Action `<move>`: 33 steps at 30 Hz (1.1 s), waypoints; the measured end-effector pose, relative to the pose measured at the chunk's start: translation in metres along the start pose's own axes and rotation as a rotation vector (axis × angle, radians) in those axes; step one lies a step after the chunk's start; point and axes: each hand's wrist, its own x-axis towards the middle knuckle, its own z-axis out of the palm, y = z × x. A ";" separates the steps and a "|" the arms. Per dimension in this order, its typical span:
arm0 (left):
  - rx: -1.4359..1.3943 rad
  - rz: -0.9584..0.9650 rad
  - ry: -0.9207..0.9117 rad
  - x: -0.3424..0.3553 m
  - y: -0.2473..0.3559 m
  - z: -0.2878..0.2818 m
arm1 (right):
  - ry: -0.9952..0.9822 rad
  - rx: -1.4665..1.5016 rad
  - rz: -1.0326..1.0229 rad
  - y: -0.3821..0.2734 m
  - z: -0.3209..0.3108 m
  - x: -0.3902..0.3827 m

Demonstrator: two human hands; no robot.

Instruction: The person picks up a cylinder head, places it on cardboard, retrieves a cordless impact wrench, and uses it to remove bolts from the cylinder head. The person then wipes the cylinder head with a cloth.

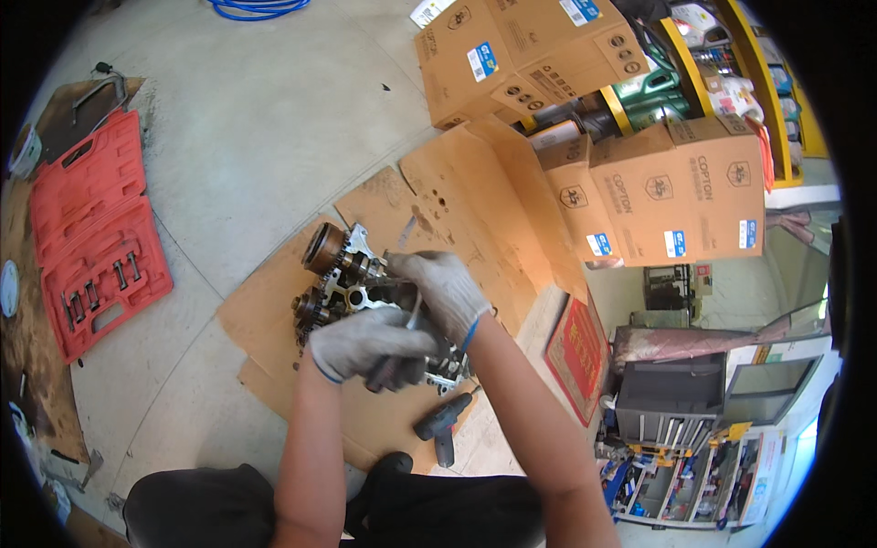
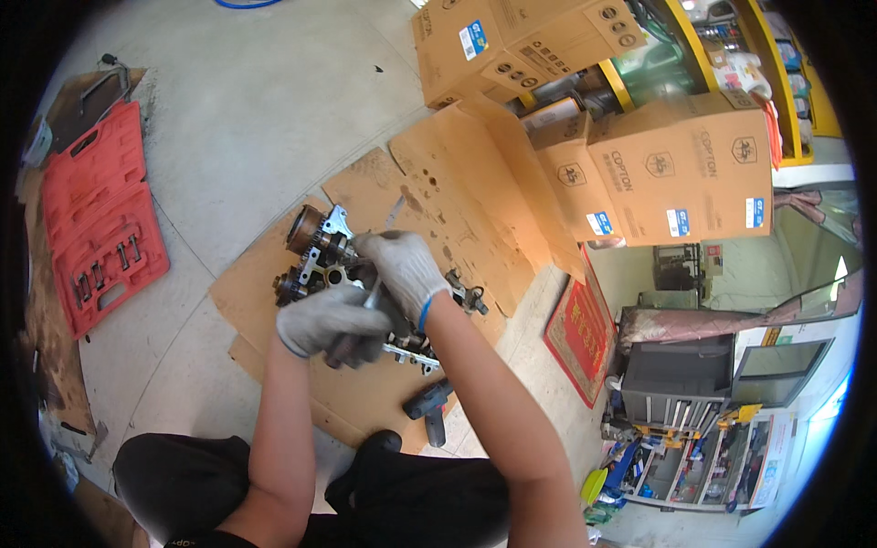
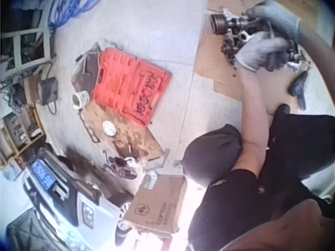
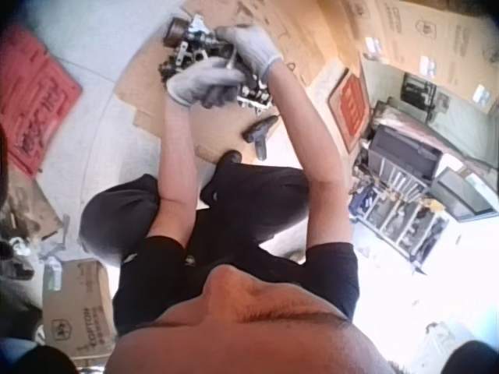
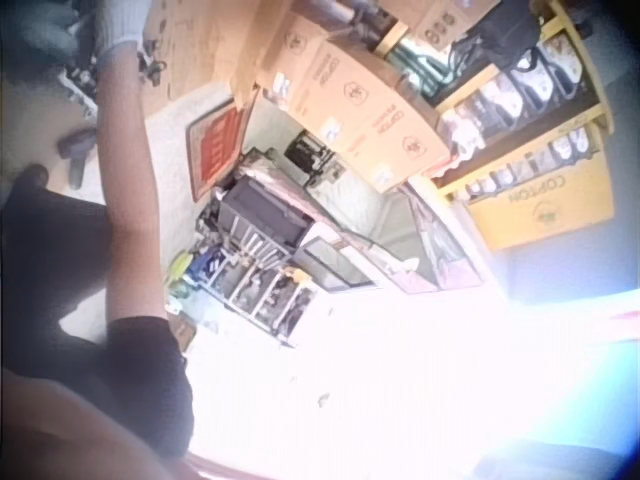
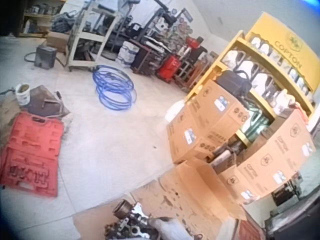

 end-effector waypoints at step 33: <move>-1.001 0.479 0.625 0.160 -0.056 0.104 | -0.391 -0.672 -0.622 -0.031 -0.005 0.033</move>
